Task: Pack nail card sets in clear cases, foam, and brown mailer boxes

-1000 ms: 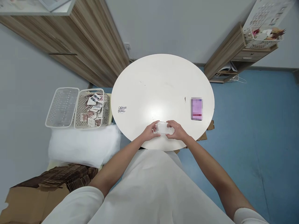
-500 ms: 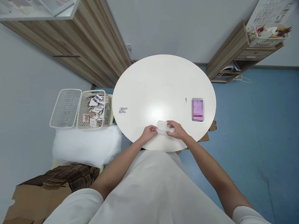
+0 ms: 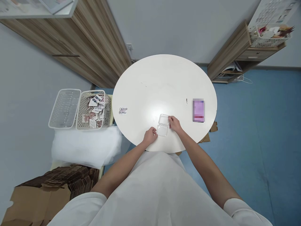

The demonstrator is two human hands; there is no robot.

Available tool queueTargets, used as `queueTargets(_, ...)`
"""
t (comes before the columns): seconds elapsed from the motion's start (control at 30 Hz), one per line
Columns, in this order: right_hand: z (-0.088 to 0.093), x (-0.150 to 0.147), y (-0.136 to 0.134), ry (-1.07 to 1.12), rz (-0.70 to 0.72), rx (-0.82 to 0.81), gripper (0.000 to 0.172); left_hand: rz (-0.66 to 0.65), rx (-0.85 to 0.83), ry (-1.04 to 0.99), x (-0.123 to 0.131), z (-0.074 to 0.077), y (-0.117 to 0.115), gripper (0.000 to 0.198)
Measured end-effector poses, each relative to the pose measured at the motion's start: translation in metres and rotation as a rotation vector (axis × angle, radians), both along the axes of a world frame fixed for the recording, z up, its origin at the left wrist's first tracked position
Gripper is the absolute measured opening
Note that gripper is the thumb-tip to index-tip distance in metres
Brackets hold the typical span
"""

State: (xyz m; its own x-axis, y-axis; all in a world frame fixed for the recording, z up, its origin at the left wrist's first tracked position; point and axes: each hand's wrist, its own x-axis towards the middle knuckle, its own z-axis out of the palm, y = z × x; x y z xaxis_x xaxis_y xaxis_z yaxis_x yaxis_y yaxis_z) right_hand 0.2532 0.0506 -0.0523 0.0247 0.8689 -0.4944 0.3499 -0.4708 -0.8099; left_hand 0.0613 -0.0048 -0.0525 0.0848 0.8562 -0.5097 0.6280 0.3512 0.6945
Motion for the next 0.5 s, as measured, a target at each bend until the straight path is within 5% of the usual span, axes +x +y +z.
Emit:
queueTargets(0.23, -0.007, 0.005, -0.022, -0.157, -0.060, 0.136, 0.049, -0.038, 0.054, 0.056, -0.002, 0.005, -0.003, 0.030)
queueTargets(0.5, 0.001, -0.011, -0.080, 0.037, -0.027, -0.124, 0.047, 0.064, -0.003, -0.123, 0.004, 0.003, -0.013, 0.035)
